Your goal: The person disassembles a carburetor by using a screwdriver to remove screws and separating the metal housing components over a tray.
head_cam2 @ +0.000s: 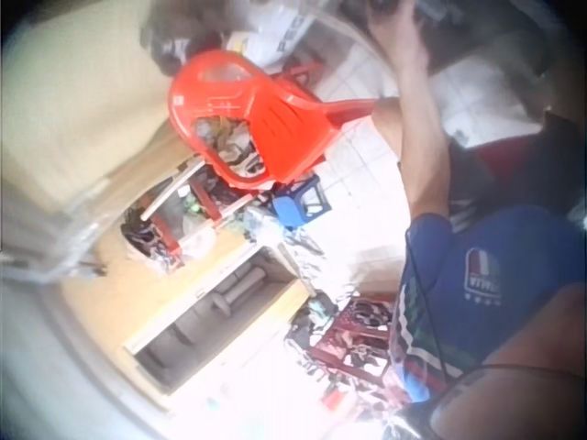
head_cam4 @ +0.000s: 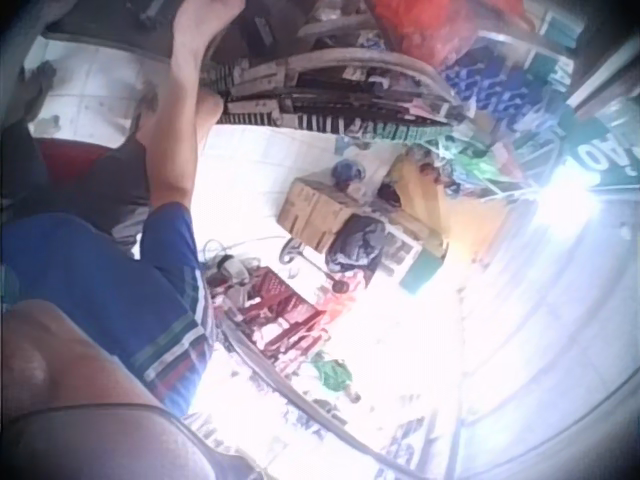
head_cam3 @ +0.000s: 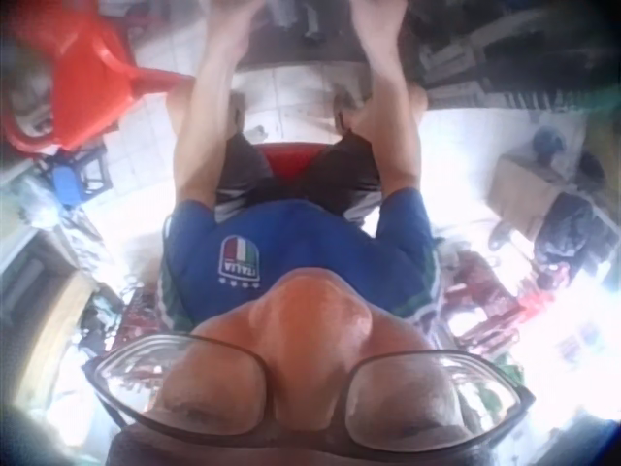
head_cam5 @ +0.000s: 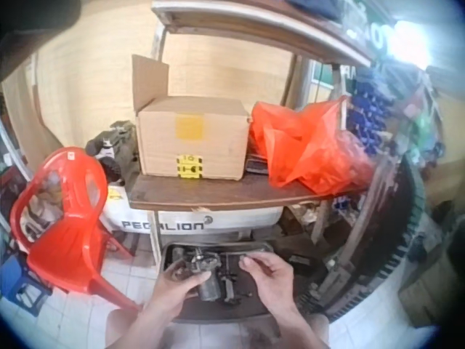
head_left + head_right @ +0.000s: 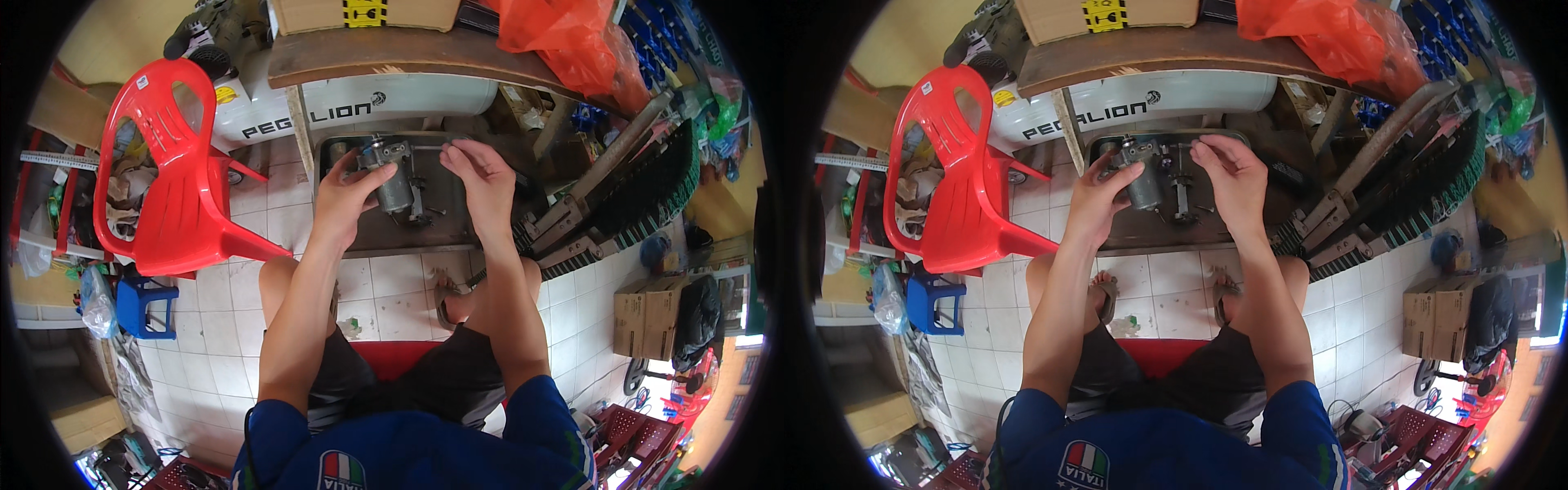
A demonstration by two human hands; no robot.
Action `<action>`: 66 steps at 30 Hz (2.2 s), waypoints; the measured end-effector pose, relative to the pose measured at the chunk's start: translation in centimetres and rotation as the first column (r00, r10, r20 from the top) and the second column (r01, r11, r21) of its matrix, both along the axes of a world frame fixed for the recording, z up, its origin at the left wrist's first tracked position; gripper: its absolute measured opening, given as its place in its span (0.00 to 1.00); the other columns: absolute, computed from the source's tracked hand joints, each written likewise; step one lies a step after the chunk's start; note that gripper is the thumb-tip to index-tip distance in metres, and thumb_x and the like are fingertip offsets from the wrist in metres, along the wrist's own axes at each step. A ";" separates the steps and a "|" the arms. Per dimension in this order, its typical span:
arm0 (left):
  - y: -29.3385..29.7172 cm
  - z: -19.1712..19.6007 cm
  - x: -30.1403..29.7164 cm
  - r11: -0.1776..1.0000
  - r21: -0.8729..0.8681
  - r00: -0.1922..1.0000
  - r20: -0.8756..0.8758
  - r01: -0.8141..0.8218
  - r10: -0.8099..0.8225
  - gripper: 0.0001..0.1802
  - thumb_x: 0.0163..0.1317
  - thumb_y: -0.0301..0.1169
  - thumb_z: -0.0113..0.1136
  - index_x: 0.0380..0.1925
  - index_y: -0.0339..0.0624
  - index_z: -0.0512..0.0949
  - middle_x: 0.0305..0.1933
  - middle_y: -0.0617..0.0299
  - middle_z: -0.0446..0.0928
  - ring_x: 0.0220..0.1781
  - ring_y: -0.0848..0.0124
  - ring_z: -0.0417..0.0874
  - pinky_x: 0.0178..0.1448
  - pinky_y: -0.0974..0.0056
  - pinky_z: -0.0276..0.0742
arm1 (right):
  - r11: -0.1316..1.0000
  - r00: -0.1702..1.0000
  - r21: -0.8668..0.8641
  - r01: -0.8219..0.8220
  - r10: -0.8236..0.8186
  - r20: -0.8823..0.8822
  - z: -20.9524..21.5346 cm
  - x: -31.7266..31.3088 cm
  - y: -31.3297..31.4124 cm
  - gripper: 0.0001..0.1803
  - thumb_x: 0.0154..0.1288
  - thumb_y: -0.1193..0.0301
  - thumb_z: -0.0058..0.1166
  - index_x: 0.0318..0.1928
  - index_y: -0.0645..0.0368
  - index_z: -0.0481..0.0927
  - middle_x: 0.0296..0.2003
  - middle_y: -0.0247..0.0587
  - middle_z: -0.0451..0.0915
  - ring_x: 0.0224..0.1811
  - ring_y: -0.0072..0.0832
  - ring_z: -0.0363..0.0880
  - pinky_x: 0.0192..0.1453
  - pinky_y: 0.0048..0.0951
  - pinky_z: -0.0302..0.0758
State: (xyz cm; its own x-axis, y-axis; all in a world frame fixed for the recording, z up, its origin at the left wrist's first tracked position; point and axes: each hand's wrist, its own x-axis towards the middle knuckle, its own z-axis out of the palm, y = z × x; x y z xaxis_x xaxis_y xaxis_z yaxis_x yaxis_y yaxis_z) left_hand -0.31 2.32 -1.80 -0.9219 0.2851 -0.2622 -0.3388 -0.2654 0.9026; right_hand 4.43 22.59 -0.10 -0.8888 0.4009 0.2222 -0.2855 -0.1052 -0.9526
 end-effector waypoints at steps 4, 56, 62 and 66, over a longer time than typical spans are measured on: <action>0.7 0.2 0.8 0.999 -0.033 0.999 -0.011 0.032 -0.033 0.55 0.50 0.37 0.81 0.73 0.33 0.58 0.45 0.63 0.85 0.46 0.76 0.83 0.45 0.68 0.72 | 0.984 1.000 0.174 0.027 -0.028 -0.001 0.7 0.6 -0.6 0.09 0.67 0.78 0.63 0.46 0.66 0.84 0.44 0.40 0.86 0.46 0.25 0.85 0.52 0.26 0.82; -0.3 0.7 0.8 0.990 -0.117 0.977 -0.190 0.076 -0.098 0.57 0.46 0.28 0.82 0.73 0.30 0.56 0.47 0.51 0.81 0.51 0.66 0.83 0.54 0.64 0.80 | 0.563 0.972 0.822 0.084 0.135 -0.192 2.5 1.8 -0.4 0.08 0.58 0.74 0.67 0.39 0.61 0.85 0.37 0.42 0.84 0.40 0.40 0.83 0.44 0.36 0.80; -0.2 0.8 1.0 0.991 -0.112 0.978 -0.183 0.078 -0.098 0.58 0.46 0.28 0.82 0.73 0.29 0.55 0.46 0.51 0.81 0.49 0.66 0.84 0.54 0.65 0.80 | 0.511 0.974 0.852 0.112 0.114 -0.197 2.2 1.7 -0.5 0.09 0.59 0.72 0.68 0.39 0.61 0.83 0.36 0.42 0.83 0.40 0.41 0.82 0.44 0.37 0.80; -0.2 0.6 0.9 0.986 -0.140 0.981 -0.157 0.093 -0.115 0.57 0.47 0.28 0.82 0.73 0.28 0.55 0.45 0.52 0.82 0.47 0.68 0.84 0.51 0.66 0.80 | 0.505 0.974 0.856 0.109 0.117 -0.193 2.4 1.7 -0.5 0.10 0.59 0.72 0.68 0.40 0.61 0.84 0.36 0.42 0.83 0.40 0.41 0.82 0.44 0.37 0.80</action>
State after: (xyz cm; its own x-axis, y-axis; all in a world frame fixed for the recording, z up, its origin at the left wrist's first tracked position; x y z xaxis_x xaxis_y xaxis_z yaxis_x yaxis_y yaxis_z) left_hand 0.55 2.11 -1.25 -0.9227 0.3546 -0.1513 -0.2026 -0.1121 0.9728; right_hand 6.11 22.10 2.29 -0.7780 -0.0916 0.6215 -0.4783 0.7277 -0.4915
